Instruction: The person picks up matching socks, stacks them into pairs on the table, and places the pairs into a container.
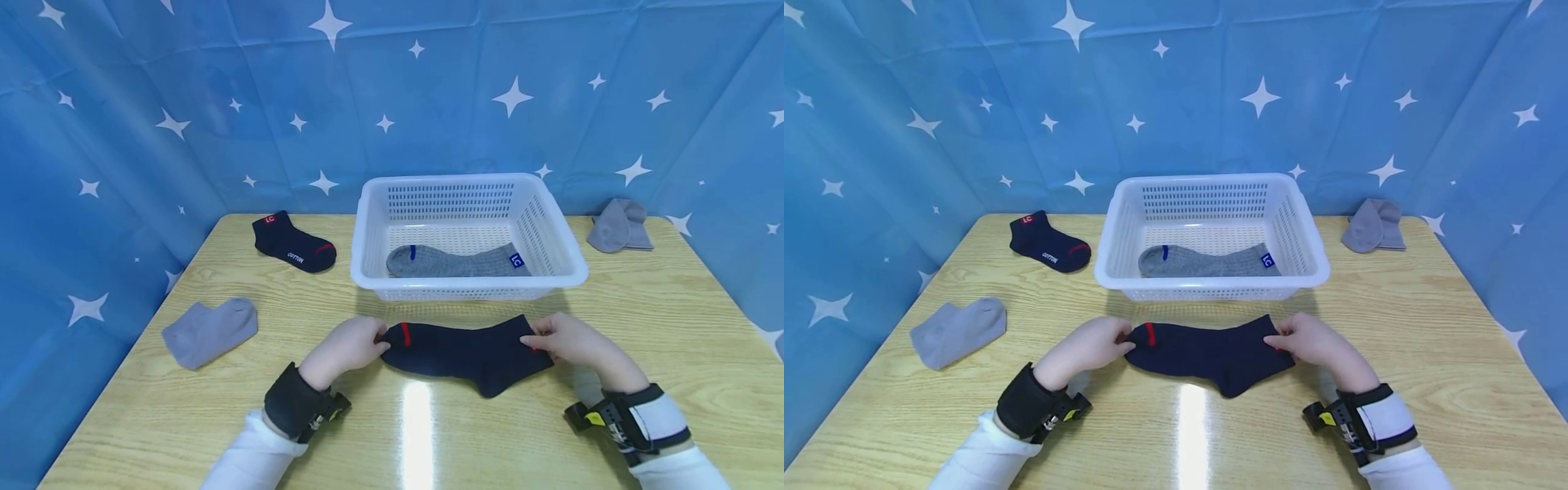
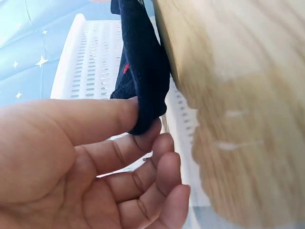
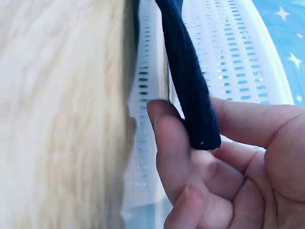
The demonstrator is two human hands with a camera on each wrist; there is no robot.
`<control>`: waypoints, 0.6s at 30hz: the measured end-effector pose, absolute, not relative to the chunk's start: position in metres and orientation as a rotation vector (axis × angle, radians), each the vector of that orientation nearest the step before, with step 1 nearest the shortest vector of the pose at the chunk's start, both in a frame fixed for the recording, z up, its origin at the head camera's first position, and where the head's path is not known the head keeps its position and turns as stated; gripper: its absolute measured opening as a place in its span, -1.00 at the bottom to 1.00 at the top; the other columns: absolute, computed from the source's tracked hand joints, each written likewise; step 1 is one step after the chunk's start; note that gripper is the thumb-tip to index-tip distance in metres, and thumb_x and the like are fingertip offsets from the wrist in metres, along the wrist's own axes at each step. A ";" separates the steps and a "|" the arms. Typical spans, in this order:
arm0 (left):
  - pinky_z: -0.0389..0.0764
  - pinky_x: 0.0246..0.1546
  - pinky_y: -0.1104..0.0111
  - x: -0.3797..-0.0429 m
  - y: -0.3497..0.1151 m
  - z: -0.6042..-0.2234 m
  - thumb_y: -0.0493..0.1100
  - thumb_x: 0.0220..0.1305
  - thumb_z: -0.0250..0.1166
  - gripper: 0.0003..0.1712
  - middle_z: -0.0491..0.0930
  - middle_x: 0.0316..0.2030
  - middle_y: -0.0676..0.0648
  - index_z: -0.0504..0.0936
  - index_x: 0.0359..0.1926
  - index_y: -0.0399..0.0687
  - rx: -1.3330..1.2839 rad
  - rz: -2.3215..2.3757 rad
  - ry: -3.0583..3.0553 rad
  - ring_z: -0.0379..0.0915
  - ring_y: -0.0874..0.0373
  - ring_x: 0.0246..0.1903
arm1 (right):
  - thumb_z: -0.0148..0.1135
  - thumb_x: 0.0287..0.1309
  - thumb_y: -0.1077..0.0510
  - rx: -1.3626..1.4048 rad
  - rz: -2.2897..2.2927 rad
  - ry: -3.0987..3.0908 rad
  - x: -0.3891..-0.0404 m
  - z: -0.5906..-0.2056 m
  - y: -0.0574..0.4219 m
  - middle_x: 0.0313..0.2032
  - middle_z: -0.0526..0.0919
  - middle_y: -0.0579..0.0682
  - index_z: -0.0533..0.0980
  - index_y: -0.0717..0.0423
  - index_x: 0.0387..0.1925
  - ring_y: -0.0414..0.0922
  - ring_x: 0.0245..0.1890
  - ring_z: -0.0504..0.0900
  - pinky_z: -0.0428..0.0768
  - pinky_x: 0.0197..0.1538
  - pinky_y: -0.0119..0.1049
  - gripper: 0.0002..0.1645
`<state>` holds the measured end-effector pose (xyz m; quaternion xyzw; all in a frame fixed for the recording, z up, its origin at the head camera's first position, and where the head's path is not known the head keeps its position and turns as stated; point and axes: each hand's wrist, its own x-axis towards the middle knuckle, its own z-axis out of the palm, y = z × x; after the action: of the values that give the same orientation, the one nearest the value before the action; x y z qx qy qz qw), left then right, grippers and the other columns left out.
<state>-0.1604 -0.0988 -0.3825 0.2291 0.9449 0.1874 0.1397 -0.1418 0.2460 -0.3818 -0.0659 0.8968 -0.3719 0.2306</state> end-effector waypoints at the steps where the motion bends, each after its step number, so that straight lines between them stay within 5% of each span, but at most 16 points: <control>1: 0.15 -0.55 0.38 -0.161 -0.099 -0.383 -0.20 0.24 0.27 -0.57 0.15 -0.68 0.07 0.26 -0.67 -0.05 0.663 0.546 2.724 0.13 0.18 -0.63 | 0.14 0.28 0.10 -0.184 -1.004 2.483 -0.142 -0.383 0.246 -0.78 0.16 -0.19 0.23 0.05 -0.71 -0.26 -0.77 0.16 0.16 -0.63 -0.41 -0.53; 8: 0.11 -0.55 0.40 -0.161 -0.101 -0.385 -0.18 0.22 0.29 -0.53 0.09 -0.68 0.07 0.22 -0.68 -0.05 0.704 0.551 2.698 0.10 0.19 -0.63 | 0.11 0.29 0.12 -0.225 -0.895 2.571 -0.141 -0.386 0.246 -0.78 0.24 -0.17 0.34 0.10 -0.67 -0.22 -0.74 0.25 0.22 -0.60 -0.37 -0.60; 18: 0.24 -0.19 0.20 -0.162 -0.100 -0.393 -0.15 0.24 0.27 -0.63 0.31 -0.53 -0.05 0.34 -0.62 -0.09 0.791 0.419 2.740 0.24 0.02 -0.35 | 0.20 0.21 0.10 -0.227 -0.698 2.702 -0.139 -0.388 0.243 -0.76 0.34 -0.14 0.46 0.10 -0.62 -0.21 -0.72 0.32 0.29 -0.56 -0.32 -0.70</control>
<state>-0.1622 -0.0997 -0.3929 0.2721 0.9426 0.1442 0.1293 -0.1389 0.2433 -0.3884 -0.0799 0.9510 -0.2455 0.1702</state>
